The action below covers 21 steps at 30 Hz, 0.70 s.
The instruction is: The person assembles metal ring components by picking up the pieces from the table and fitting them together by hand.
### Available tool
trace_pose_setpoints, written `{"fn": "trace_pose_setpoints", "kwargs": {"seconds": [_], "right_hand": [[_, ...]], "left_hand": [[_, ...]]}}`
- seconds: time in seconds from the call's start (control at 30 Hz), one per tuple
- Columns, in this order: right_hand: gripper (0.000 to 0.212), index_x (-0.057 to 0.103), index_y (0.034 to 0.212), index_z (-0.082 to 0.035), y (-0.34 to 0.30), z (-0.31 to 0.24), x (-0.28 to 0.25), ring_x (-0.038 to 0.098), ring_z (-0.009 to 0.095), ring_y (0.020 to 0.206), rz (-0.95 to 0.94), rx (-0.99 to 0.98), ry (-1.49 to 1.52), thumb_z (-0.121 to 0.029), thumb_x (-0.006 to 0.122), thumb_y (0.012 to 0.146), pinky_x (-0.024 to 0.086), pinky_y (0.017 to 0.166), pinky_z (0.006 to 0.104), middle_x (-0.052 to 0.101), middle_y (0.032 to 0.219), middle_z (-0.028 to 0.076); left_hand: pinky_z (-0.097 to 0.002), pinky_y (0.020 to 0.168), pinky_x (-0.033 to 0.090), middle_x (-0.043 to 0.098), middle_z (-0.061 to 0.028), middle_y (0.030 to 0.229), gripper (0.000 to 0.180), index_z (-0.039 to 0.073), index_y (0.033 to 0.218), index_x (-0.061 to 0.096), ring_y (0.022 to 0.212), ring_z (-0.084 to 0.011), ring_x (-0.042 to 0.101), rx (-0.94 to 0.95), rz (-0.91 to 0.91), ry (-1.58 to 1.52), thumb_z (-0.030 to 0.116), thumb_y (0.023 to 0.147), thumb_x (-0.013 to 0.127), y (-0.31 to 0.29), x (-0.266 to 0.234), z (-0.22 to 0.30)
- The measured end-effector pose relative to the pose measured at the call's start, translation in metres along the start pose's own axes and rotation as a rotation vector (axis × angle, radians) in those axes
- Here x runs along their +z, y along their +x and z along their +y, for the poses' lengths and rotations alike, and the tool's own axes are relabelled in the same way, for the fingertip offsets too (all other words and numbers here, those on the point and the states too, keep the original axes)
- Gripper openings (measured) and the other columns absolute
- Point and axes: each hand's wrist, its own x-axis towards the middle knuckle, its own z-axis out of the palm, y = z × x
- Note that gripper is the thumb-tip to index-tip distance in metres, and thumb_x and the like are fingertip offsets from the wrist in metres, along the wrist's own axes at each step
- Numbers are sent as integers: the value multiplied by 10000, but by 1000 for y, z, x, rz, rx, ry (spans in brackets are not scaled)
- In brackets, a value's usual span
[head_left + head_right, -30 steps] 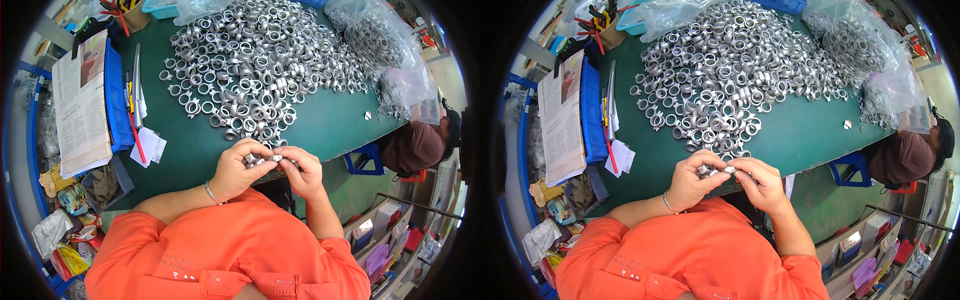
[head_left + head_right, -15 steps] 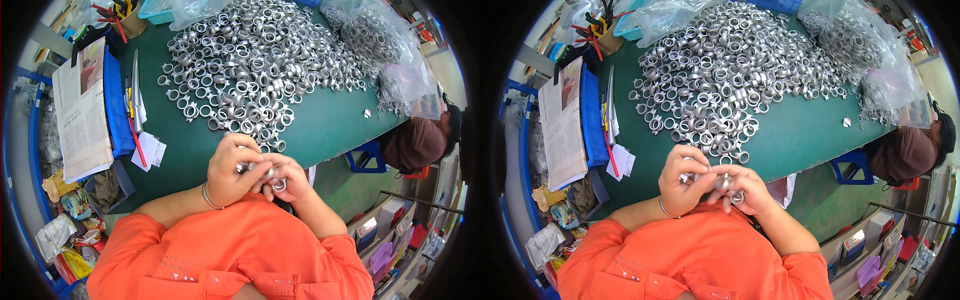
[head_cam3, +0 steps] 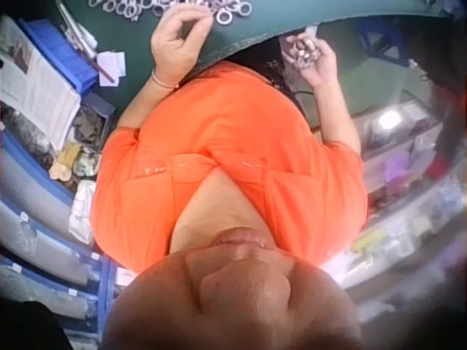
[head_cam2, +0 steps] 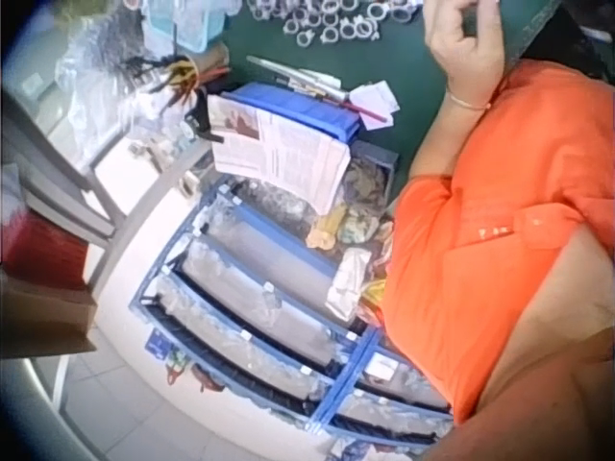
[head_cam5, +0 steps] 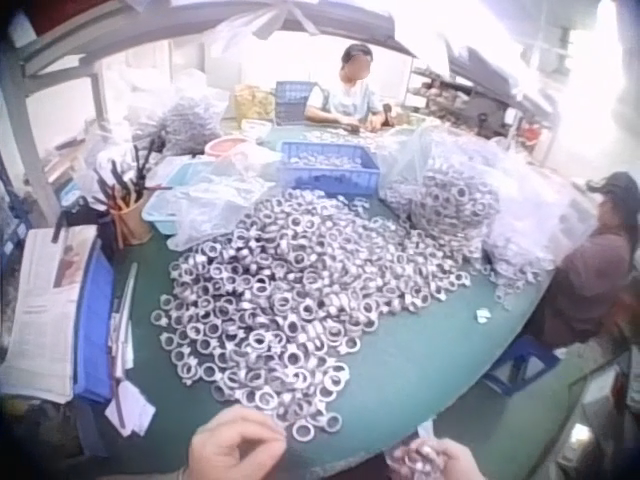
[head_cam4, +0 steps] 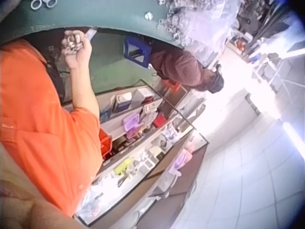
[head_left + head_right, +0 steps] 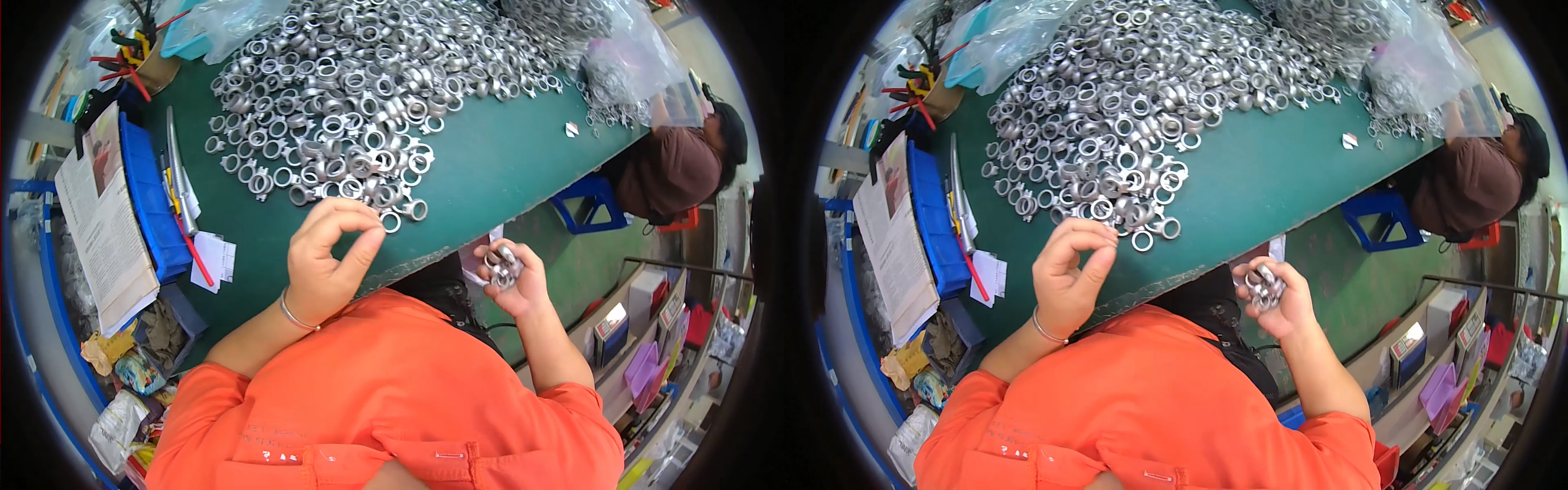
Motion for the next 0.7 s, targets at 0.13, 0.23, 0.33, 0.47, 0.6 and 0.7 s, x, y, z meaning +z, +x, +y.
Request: {"fn": "trace_pose_setpoints", "kwargs": {"seconds": [0.13, 0.23, 0.33, 0.47, 0.6, 0.7], "right_hand": [[317, 540, 1003, -69, 46, 9, -68, 568, 291, 874, 407, 19, 47, -341, 477, 852, 479, 719, 436, 576, 1014, 120], [399, 477, 1134, -64, 68, -1, -100, 518, 335, 999, 422, -15, -1, -372, 433, 885, 382, 852, 560, 495, 1170, 141], [421, 435, 1120, -4, 67, -13, -85, 540, 229, 847, 549, -292, -320, -345, 475, 875, 466, 696, 366, 531, 988, 147], [112, 516, 944, -40, 43, -21, -20, 491, 95, 664, 485, -1313, -907, -67, 533, 836, 413, 606, 228, 520, 798, 25], [204, 570, 895, -4, 21, -7, 66, 537, 180, 725, -41, -1090, -1470, -38, 662, 716, 444, 645, 262, 558, 825, 88], [317, 583, 938, -15, 43, 13, 96, 527, 262, 820, -74, -1253, -1720, -75, 715, 656, 438, 706, 329, 544, 921, 106]], "left_hand": [[-263, 740, 440, 565, -88, 861, 54, -11, 814, 565, 811, -170, 553, -10, -1, -93, -35, 773, 589, 6, 10, 4], [-242, 690, 447, 585, -79, 828, 59, -7, 801, 579, 768, -155, 561, -12, 14, -127, -21, 758, 617, 7, 12, 2], [-239, 712, 440, 559, -81, 862, 35, -13, 828, 564, 789, -142, 545, -109, 13, -204, -19, 795, 576, 2, 6, 2], [-202, 561, 429, 550, -89, 870, 44, -18, 842, 544, 691, -114, 535, -395, 54, -464, 25, 843, 533, -7, 0, 0], [-195, 496, 419, 577, -61, 764, 71, 9, 835, 548, 610, -90, 533, -759, 14, -645, 79, 849, 548, -14, 8, 5], [-194, 501, 423, 585, -54, 765, 84, 10, 831, 553, 616, -86, 540, -825, -135, -643, 93, 849, 555, -15, 14, 7]]}}
